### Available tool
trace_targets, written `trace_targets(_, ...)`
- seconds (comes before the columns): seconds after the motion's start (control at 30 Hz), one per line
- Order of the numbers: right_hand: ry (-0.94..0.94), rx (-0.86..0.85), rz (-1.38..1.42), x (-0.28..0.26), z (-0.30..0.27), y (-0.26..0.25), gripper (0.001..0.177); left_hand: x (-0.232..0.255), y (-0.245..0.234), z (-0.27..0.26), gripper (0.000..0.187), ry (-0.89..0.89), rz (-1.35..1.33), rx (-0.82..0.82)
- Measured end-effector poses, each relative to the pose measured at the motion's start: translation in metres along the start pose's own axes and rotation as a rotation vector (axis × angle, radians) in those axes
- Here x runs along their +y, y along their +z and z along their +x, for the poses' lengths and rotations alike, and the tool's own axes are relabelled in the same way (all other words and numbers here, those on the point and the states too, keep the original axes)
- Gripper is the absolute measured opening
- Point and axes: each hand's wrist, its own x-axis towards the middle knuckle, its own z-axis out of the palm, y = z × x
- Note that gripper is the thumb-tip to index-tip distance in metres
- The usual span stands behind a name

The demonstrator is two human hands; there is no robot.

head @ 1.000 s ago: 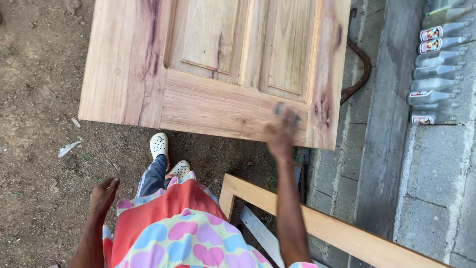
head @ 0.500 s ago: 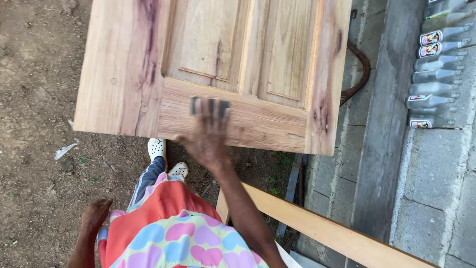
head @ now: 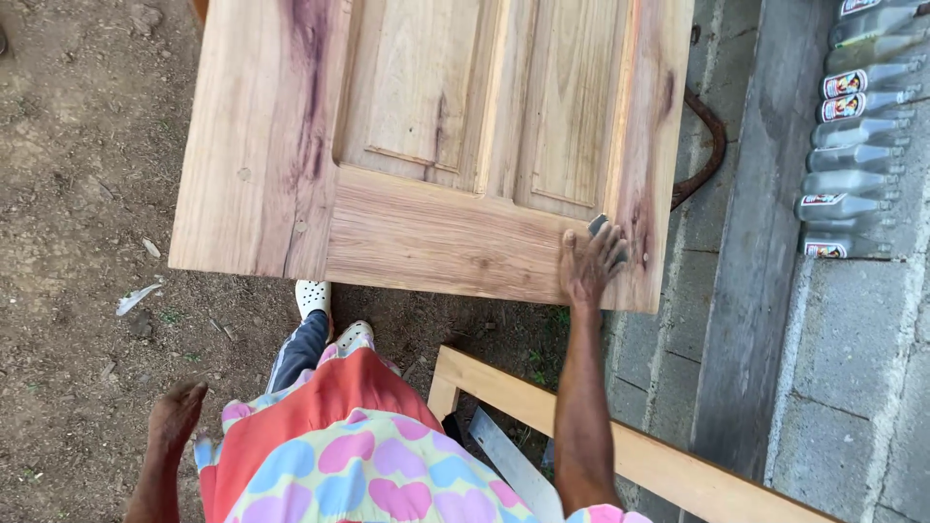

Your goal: Sanding a wooden door using a sanding block.

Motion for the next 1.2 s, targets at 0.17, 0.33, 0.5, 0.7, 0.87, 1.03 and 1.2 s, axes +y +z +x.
trace_targets(0.17,-0.473,0.164,0.037,-0.122,-0.085,0.034,0.105,-0.029,0.014,0.0,0.054,-0.092,0.129,-0.007)
trace_targets(0.33,-0.738,0.12,0.082,-0.202,-0.147,0.016,0.117,0.012,0.034,0.02,0.055,0.001,0.236,-0.074)
trace_targets(0.5,-0.535,0.081,0.035,-0.1,-0.078,0.014,0.113,0.063,0.035,0.035,0.054,0.214,0.107,-0.012)
trace_targets(0.7,-0.137,-0.005,-0.019,-0.002,-0.003,-0.01,0.108,0.054,0.014,0.026,0.052,0.202,0.02,0.021)
trace_targets(0.87,-0.178,0.059,-0.003,-0.08,-0.047,0.012,0.108,-0.002,0.008,0.011,0.054,0.039,0.096,-0.017)
trace_targets(1.03,-0.573,0.177,0.145,-0.178,-0.158,0.012,0.11,-0.035,0.035,0.018,0.062,-0.035,0.248,-0.074)
trace_targets(1.2,-0.64,0.136,0.05,-0.133,-0.152,0.02,0.107,0.025,0.054,0.038,0.056,0.134,0.264,-0.102)
